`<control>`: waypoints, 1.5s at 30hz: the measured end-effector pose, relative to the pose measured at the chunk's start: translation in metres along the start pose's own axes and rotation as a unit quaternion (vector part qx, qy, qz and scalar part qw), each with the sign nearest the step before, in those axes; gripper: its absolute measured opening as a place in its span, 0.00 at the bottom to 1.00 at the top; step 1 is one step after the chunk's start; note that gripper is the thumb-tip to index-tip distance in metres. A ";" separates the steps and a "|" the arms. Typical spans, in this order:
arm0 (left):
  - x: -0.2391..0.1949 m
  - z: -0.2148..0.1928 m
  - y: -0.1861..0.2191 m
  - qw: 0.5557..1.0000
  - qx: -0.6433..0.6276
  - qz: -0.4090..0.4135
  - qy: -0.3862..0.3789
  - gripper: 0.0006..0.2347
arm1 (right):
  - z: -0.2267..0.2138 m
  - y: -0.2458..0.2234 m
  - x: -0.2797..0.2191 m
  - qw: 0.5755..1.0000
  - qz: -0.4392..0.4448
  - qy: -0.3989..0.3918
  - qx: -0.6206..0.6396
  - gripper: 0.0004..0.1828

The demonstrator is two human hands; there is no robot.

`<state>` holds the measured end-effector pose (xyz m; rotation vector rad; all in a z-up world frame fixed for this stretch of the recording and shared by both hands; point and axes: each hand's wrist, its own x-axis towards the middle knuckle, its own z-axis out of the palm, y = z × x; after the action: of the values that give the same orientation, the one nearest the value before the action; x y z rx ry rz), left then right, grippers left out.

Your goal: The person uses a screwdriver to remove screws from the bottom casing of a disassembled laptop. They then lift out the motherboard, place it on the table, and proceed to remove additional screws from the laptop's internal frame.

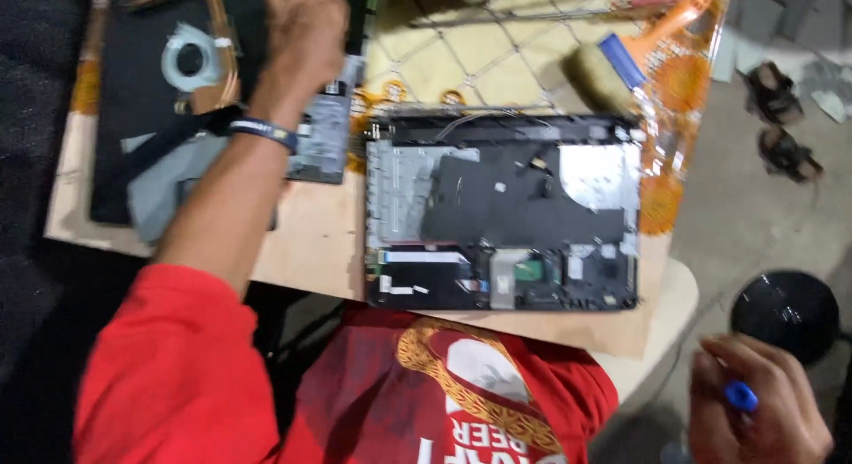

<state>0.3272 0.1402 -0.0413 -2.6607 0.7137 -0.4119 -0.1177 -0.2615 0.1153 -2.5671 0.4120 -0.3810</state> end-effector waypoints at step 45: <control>-0.124 -0.178 0.314 0.822 -0.521 0.172 -0.148 0.08 | 0.080 0.087 -0.027 0.996 0.070 -0.057 0.020 0.06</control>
<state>0.0264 -0.0952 -0.0330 -3.2653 1.6220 0.7033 -0.1337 -0.2884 -0.0018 -2.4894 0.5338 -0.1894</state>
